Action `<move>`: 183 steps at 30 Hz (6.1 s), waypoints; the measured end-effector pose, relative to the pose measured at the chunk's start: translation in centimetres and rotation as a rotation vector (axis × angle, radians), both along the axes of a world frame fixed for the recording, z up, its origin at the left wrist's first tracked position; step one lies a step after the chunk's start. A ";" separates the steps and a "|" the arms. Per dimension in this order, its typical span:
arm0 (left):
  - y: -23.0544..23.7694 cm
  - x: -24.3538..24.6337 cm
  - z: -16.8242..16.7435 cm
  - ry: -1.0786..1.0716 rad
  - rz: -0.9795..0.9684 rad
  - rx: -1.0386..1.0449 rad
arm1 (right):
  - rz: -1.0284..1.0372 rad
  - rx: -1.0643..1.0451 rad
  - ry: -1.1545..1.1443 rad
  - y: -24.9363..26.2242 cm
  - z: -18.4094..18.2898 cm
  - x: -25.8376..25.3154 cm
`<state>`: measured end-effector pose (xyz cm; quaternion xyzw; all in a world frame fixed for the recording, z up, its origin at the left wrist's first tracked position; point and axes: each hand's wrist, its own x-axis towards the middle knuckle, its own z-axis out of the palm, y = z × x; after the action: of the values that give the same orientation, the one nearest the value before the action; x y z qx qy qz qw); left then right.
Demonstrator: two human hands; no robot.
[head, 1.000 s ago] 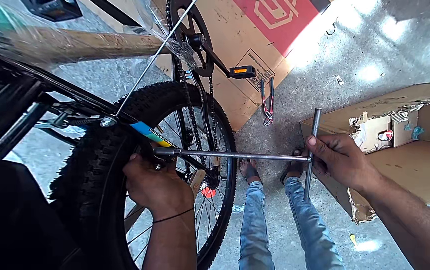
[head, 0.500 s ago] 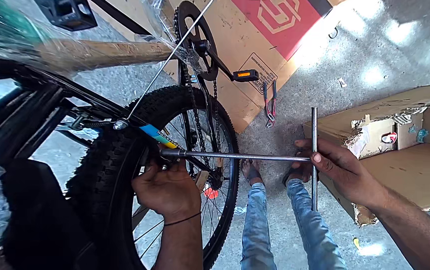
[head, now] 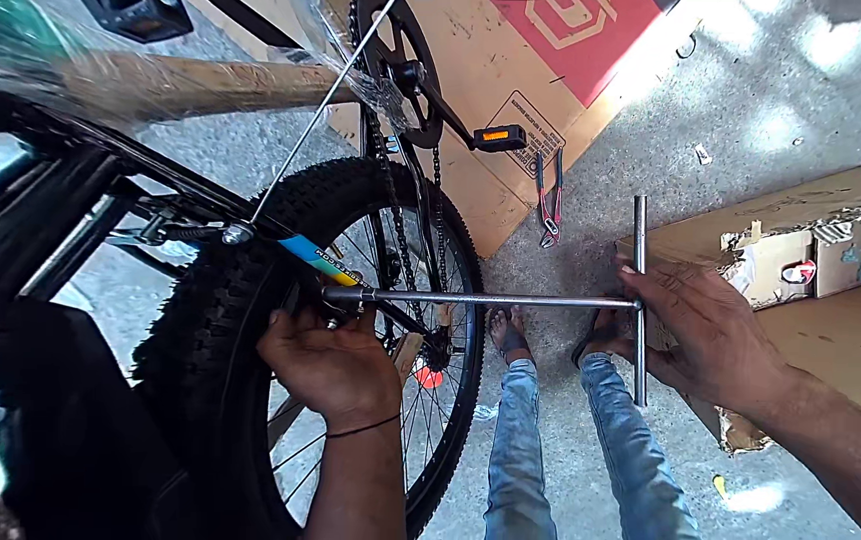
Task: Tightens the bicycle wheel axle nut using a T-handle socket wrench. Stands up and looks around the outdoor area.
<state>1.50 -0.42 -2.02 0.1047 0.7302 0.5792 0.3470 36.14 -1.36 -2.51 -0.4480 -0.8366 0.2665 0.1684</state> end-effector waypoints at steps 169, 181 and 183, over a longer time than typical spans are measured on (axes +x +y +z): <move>-1.1 -0.7 -1.9 0.171 -0.303 0.018 | -0.369 -0.981 0.959 1.4 1.0 -1.7; -1.1 -0.2 -2.2 0.182 -0.260 -0.012 | -0.972 -0.865 0.936 2.7 -0.7 -7.7; -1.2 -0.4 -2.4 0.208 -0.263 -0.012 | -0.954 -0.859 0.935 3.9 -0.9 -7.6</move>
<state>1.15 -1.59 -4.43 0.2567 0.7455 0.5105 0.3431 28.53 2.50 -3.42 -0.6255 -0.2210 0.6254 0.4108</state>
